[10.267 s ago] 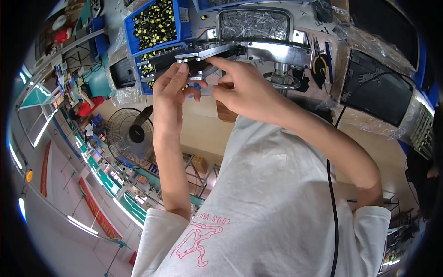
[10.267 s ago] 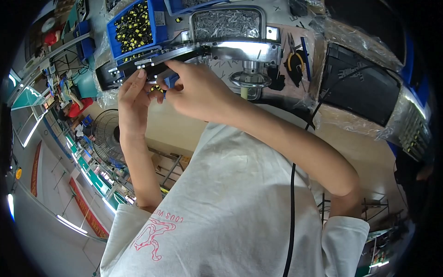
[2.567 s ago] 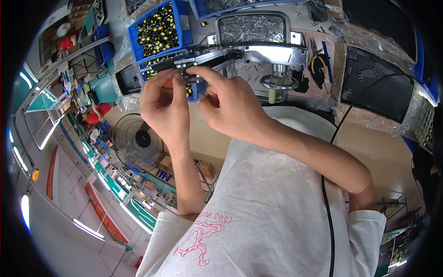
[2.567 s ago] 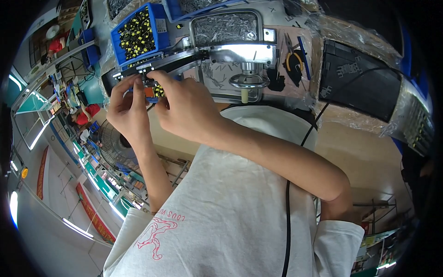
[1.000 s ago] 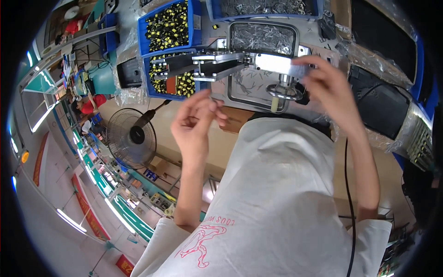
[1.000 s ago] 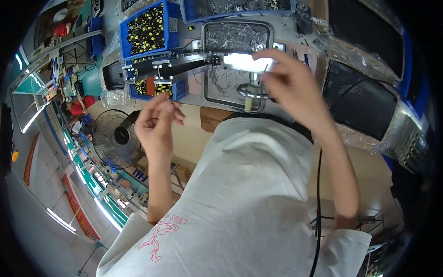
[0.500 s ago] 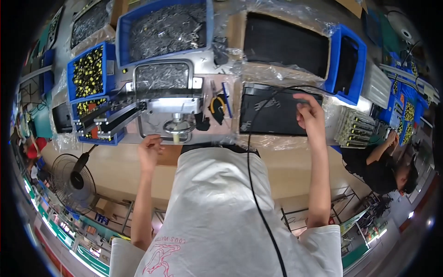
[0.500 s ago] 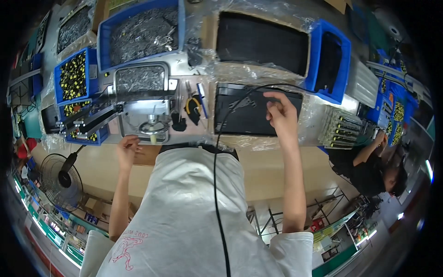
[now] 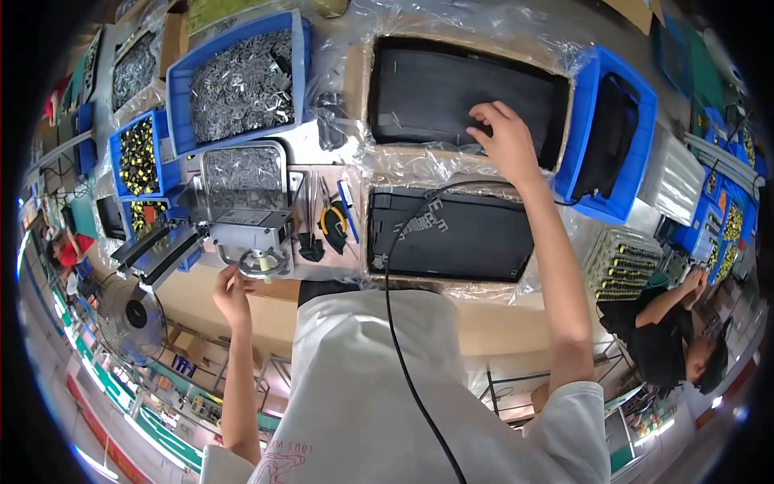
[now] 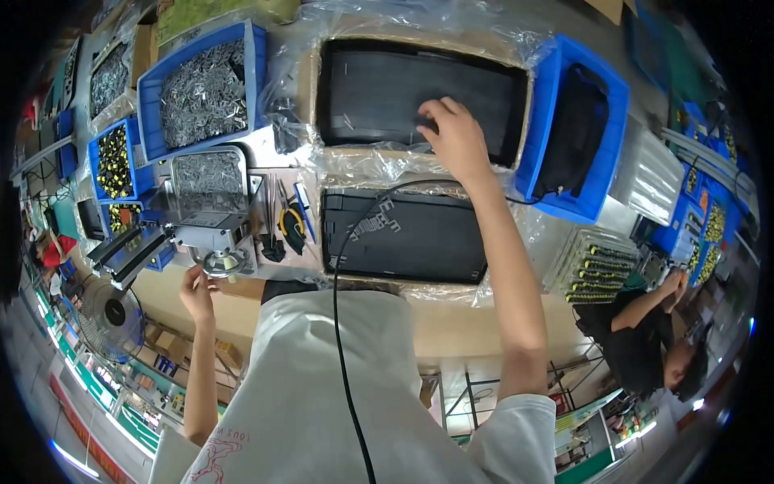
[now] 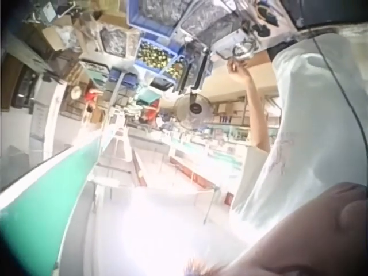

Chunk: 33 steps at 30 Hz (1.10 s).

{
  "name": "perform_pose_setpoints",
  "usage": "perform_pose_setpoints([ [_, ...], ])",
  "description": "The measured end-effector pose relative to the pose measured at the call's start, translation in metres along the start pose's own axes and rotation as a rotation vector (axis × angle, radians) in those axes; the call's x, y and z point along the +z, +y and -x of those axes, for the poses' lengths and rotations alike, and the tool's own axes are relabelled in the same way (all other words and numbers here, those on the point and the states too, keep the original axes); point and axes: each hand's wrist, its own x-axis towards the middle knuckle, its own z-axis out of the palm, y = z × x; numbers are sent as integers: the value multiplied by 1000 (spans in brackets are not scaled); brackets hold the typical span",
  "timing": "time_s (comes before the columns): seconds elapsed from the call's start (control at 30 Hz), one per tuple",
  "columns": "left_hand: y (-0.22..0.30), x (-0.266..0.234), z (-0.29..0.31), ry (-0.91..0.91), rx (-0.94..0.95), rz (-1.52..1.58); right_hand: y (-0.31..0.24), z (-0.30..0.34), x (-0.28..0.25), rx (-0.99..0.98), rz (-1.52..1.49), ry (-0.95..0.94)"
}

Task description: Assembling small electronic parts using a manual press fixture at a factory workstation.

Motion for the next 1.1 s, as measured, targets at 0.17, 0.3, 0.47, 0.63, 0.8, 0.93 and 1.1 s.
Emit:
perform_pose_setpoints([
  [0.17, 19, 10, 9, 84, -15, -33, 17, -8, 13, -41, -62, -184],
  [0.3, 17, 13, 5, 83, -34, -80, 7, -26, 22, 16, -71, -87],
  [0.47, 16, 14, 1, -3, -188, -78, -11, -61, 51, -47, -59, 89],
  [0.63, 20, 19, -2, -50, -257, 21, -27, -86, 75, -81, -14, 121],
  [0.8, 18, 19, -2, -36, -225, 121, -43, -105, 100, -113, 93, 158],
  [0.93, 36, 24, 4, -61, -271, 94, -48, -103, 110, -114, 87, 147],
  [1.1, 31, 25, 13, -43, -303, 41, -45, -104, 116, -125, 26, 209],
])
